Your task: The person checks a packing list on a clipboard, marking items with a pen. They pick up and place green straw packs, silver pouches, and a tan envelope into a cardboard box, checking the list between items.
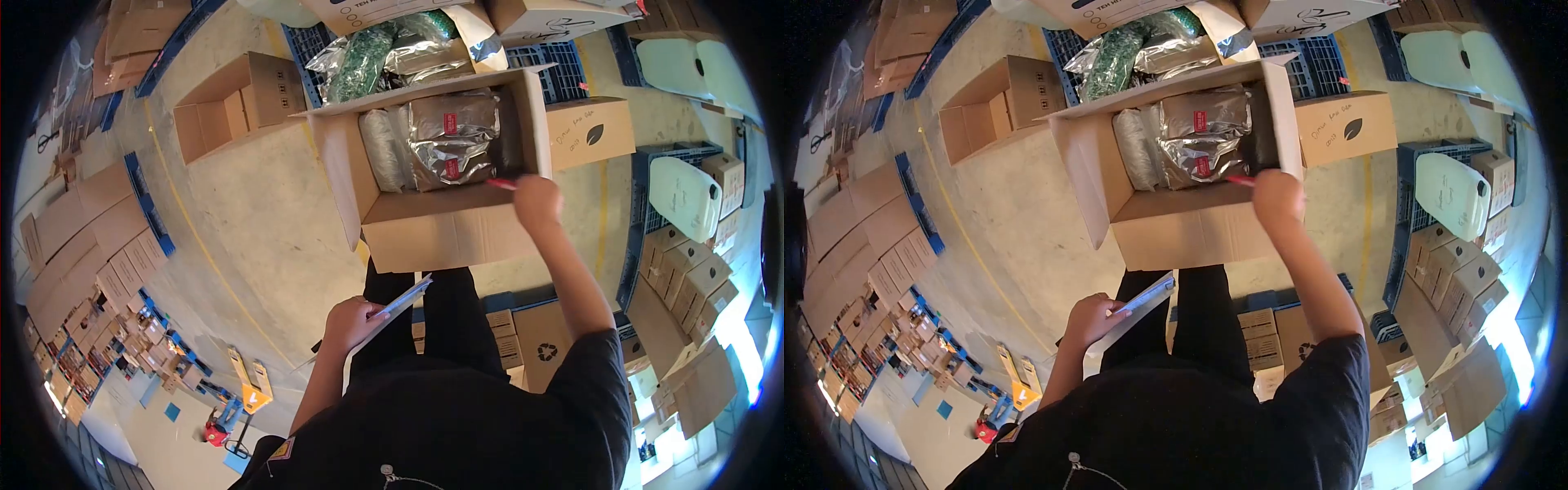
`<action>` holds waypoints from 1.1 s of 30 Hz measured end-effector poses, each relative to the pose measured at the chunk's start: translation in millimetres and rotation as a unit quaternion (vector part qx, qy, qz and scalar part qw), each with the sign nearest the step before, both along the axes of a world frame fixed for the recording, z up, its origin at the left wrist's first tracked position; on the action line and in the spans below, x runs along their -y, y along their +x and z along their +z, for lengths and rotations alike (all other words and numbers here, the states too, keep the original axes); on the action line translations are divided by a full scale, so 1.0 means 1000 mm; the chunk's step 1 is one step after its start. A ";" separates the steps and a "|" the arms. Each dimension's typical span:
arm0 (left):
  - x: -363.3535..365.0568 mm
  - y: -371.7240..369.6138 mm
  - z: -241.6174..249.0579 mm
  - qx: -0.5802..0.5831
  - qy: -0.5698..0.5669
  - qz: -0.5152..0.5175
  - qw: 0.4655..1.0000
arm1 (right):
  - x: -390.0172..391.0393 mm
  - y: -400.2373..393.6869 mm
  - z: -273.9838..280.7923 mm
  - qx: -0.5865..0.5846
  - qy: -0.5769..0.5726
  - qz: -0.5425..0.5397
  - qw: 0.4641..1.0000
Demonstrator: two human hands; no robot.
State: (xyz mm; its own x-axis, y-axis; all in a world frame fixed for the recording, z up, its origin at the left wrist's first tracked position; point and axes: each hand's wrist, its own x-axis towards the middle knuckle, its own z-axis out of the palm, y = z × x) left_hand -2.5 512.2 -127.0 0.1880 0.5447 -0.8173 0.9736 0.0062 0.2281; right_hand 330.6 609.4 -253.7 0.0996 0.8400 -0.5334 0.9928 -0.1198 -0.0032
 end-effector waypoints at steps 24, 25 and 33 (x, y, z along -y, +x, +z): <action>0.018 -0.022 -0.011 -0.085 -0.040 0.167 0.981 | -0.062 -0.042 -0.250 -0.303 0.155 -0.301 0.891; 0.022 -0.022 -0.013 -0.085 -0.042 0.171 0.981 | -0.066 -0.041 -0.226 -0.261 0.085 -0.318 0.907; 0.034 -0.014 -0.010 -0.072 -0.015 0.149 0.986 | -0.065 -0.040 -0.260 -0.170 0.069 -0.261 0.948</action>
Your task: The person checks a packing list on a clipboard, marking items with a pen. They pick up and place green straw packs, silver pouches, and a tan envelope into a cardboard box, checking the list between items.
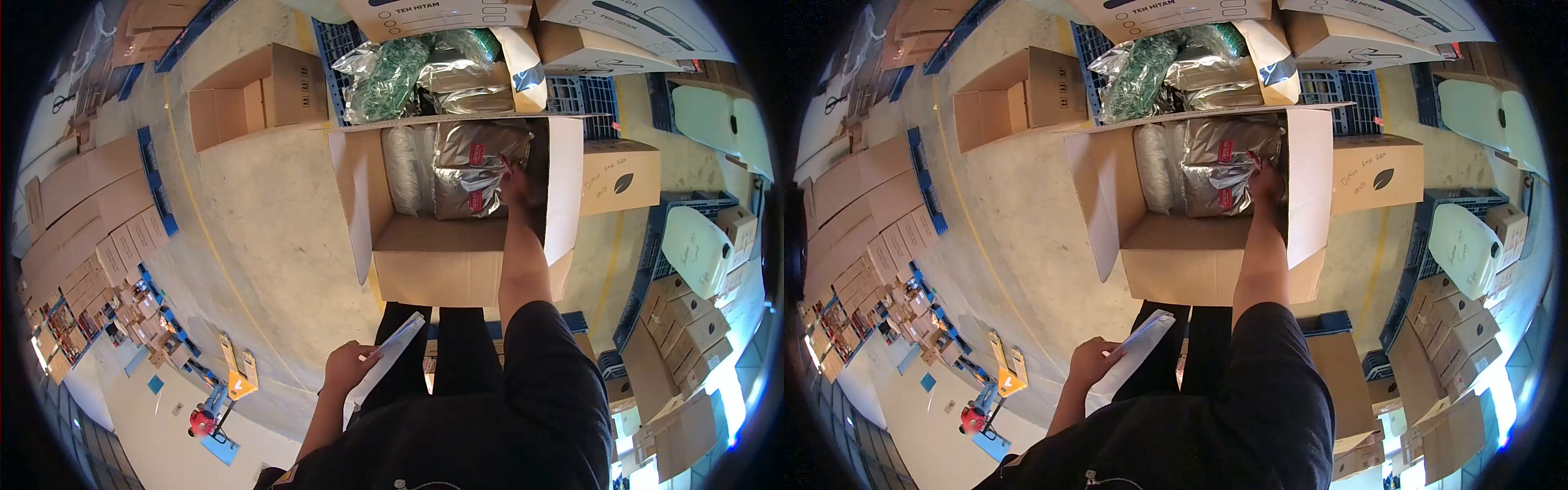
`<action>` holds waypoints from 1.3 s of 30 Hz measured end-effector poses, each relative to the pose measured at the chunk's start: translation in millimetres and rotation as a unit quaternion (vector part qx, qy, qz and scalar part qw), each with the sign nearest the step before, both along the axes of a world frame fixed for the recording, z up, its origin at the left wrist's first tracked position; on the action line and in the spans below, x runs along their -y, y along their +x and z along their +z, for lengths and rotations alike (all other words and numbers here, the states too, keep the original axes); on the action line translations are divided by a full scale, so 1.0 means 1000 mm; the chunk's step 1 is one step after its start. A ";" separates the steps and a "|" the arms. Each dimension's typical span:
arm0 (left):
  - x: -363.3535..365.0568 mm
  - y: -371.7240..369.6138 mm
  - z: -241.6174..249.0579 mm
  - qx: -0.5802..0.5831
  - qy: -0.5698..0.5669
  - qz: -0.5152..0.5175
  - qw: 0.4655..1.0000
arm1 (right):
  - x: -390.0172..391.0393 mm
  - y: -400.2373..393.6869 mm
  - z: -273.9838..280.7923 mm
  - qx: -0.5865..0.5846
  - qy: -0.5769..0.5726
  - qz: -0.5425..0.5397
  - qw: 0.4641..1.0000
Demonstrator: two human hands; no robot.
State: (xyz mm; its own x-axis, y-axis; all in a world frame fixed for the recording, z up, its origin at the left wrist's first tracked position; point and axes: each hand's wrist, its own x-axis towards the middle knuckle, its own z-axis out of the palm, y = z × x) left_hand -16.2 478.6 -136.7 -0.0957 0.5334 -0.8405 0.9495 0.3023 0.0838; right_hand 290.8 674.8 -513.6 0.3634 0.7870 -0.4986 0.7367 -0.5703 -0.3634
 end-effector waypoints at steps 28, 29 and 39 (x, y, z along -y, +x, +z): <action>0.060 -0.157 -0.022 0.051 0.165 0.275 0.946 | 0.147 0.122 0.498 -0.172 0.304 -0.202 0.915; 0.063 -0.156 -0.023 0.051 0.165 0.279 0.945 | 0.147 0.133 0.498 -0.132 0.312 -0.169 0.926; 0.075 -0.138 -0.011 0.022 0.164 0.264 0.950 | 0.072 0.232 0.400 0.079 0.293 -0.090 0.949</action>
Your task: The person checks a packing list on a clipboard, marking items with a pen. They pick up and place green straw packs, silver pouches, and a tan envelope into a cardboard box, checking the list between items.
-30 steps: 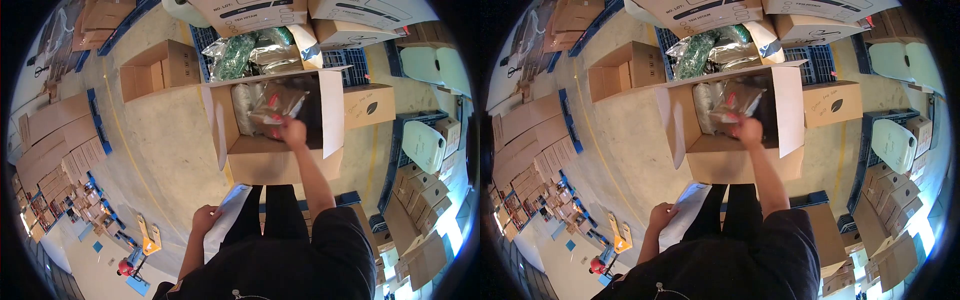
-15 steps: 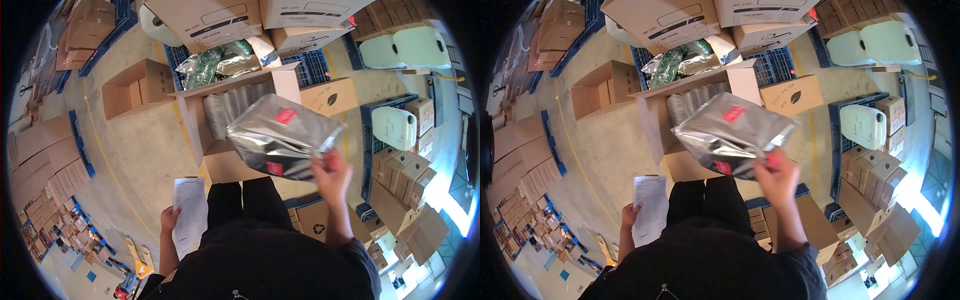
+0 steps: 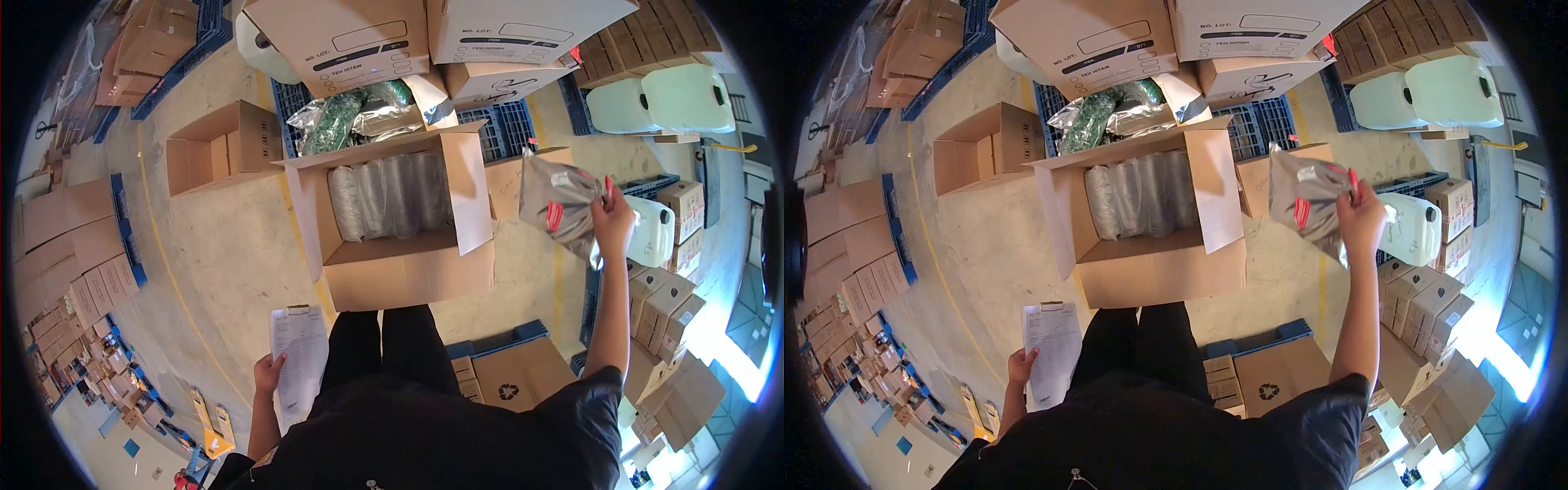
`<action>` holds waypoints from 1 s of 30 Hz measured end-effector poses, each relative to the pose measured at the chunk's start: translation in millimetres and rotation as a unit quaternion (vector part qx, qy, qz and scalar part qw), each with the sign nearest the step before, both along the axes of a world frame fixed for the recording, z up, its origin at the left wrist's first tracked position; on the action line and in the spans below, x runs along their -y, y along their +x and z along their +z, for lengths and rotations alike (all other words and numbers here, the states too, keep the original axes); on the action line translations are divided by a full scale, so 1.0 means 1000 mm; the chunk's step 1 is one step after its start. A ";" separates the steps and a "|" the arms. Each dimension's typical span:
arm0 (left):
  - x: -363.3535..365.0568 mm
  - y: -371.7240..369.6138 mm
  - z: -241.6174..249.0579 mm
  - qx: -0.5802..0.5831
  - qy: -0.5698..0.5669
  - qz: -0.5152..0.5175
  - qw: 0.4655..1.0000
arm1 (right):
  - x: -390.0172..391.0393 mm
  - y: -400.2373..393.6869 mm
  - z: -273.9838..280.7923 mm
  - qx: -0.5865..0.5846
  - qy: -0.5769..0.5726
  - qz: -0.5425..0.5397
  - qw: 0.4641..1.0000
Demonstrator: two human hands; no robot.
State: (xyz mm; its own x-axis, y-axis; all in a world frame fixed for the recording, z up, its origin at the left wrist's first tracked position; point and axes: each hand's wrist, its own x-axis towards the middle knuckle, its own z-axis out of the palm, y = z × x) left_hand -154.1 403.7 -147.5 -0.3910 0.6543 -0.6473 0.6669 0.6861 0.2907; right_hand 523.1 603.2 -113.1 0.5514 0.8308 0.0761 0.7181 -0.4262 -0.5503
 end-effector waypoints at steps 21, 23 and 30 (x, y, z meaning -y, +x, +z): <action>-0.001 0.012 0.025 -0.117 0.054 -0.028 0.991 | -0.194 -0.037 -0.187 -0.102 -0.156 0.088 0.978; 0.001 0.007 0.019 -0.130 0.117 -0.004 0.985 | -0.171 -0.055 -0.176 -0.191 -0.113 0.068 0.973; -0.016 -0.005 0.028 -0.024 0.297 0.088 0.950 | 0.015 -0.089 -0.186 -0.346 -0.070 -0.127 0.927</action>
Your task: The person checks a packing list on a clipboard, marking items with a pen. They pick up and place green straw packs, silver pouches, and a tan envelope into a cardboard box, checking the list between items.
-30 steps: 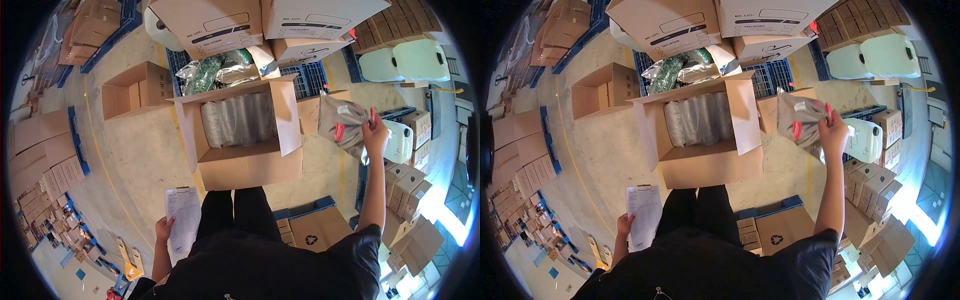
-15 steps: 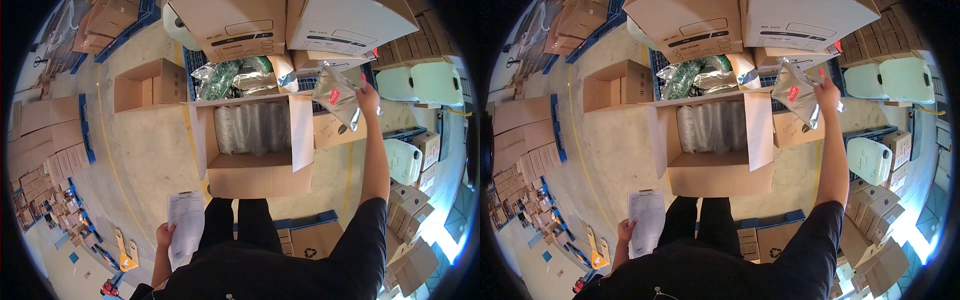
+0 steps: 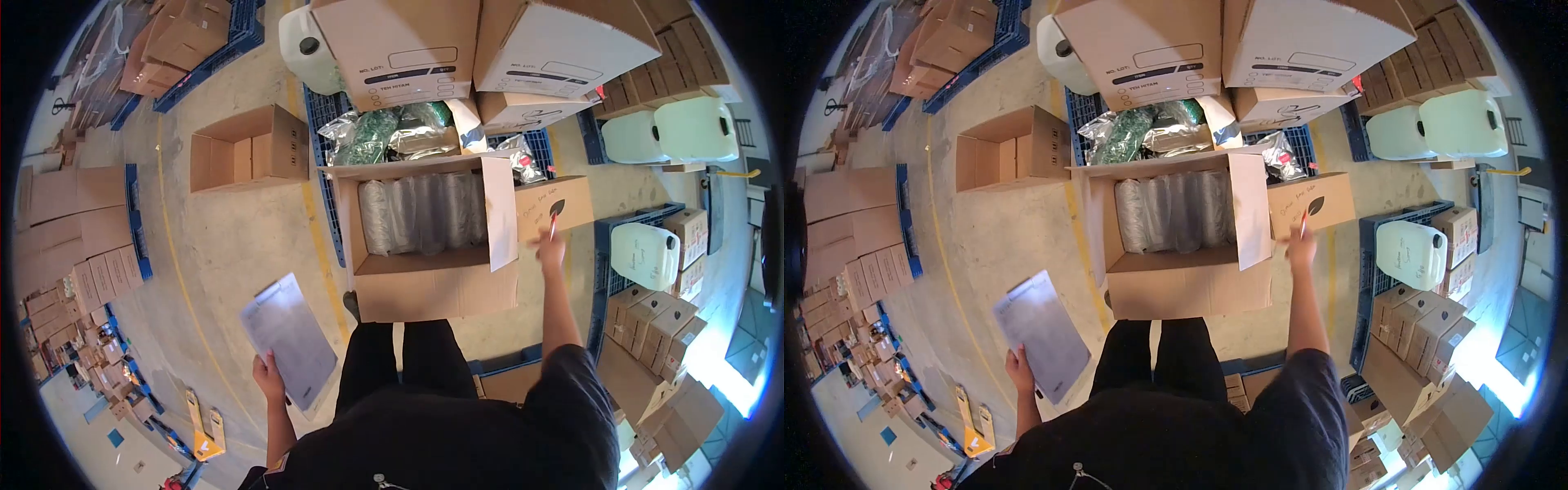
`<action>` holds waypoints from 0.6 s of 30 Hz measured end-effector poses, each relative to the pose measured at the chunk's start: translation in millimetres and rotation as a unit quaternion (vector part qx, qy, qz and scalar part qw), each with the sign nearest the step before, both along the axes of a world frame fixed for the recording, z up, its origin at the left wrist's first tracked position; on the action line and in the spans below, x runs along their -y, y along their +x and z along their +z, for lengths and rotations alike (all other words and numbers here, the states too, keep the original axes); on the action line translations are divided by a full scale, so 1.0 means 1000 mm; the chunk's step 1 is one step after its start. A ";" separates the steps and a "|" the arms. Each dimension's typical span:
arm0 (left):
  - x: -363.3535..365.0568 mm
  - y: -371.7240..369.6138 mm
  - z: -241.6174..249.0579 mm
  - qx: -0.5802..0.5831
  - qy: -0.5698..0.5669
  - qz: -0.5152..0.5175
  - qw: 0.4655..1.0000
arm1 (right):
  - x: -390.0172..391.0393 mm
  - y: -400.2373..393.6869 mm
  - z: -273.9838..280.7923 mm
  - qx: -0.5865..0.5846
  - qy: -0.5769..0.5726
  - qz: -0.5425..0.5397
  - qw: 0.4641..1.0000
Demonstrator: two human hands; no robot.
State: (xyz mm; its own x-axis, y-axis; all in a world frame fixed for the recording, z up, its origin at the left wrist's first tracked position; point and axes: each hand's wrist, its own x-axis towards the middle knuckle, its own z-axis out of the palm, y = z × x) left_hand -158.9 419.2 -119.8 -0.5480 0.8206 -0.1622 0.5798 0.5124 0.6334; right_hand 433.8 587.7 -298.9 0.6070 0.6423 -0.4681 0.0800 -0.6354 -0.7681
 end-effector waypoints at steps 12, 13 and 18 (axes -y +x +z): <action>-0.075 -0.038 0.082 0.433 0.228 0.099 0.867 | 0.141 -0.199 0.156 -0.274 0.097 0.139 0.947; -0.078 -0.039 0.096 0.503 0.236 0.080 0.827 | 0.136 -0.201 0.170 -0.266 0.102 0.143 0.948; -0.088 -0.028 0.147 0.666 0.201 -0.011 0.718 | 0.100 -0.224 0.293 -0.414 0.398 0.169 0.801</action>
